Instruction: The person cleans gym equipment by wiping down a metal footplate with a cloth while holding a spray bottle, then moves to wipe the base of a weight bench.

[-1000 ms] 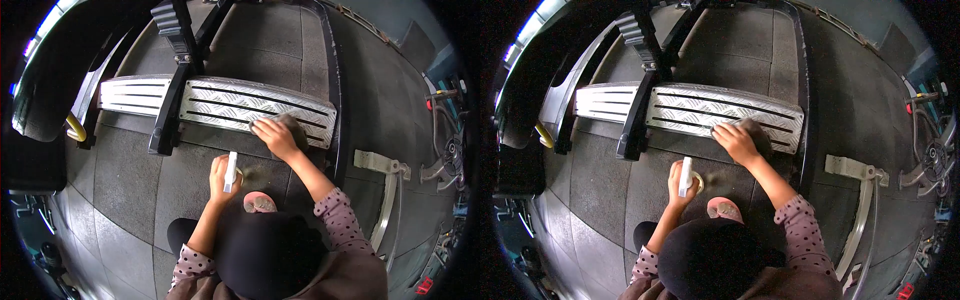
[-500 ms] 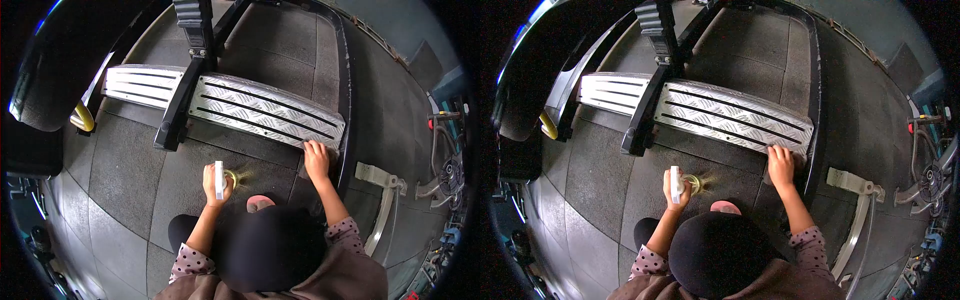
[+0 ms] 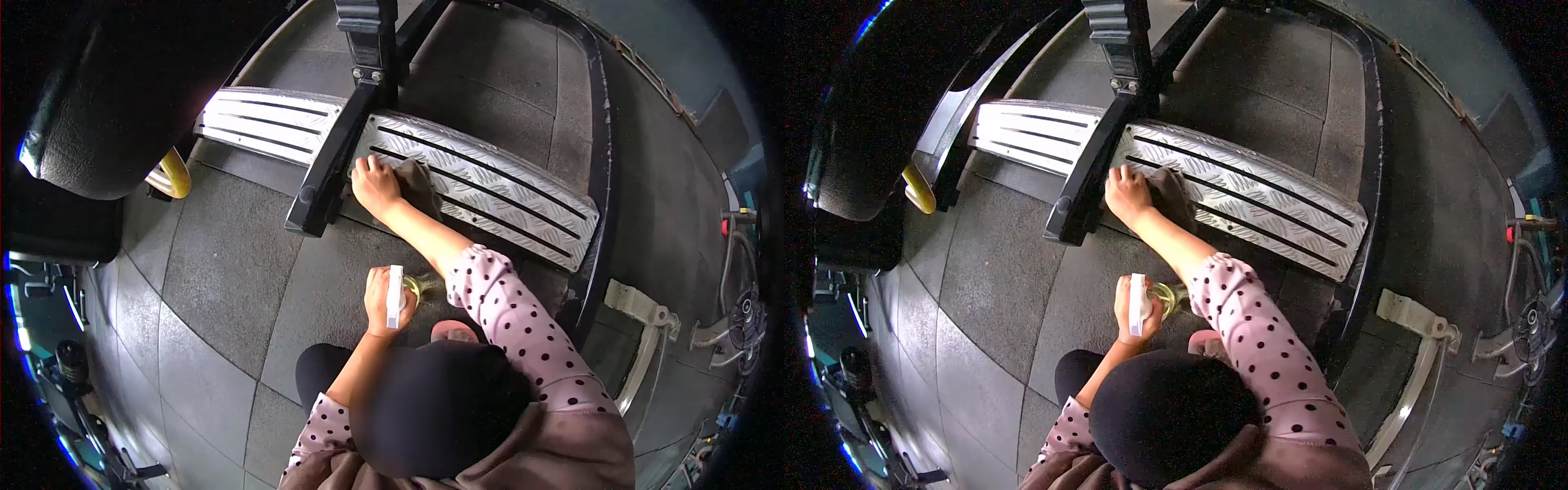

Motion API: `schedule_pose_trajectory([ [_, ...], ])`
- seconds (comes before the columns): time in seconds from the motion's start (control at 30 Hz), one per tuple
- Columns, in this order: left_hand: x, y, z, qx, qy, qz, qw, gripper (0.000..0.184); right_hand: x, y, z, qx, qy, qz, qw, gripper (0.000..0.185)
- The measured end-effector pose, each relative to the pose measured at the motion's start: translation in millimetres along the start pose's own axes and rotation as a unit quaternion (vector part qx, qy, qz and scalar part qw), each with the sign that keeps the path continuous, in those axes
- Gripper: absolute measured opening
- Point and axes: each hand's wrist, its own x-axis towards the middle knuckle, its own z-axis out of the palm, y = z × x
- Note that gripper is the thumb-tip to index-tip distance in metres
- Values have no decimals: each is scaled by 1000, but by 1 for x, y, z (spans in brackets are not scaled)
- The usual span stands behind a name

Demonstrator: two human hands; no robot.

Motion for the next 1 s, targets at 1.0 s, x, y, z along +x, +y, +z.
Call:
schedule_pose_trajectory([
  [1.0,-4,-6,1,22,-4,18,1000,32,-186,98,-113,-64,-69,198,976,17],
])
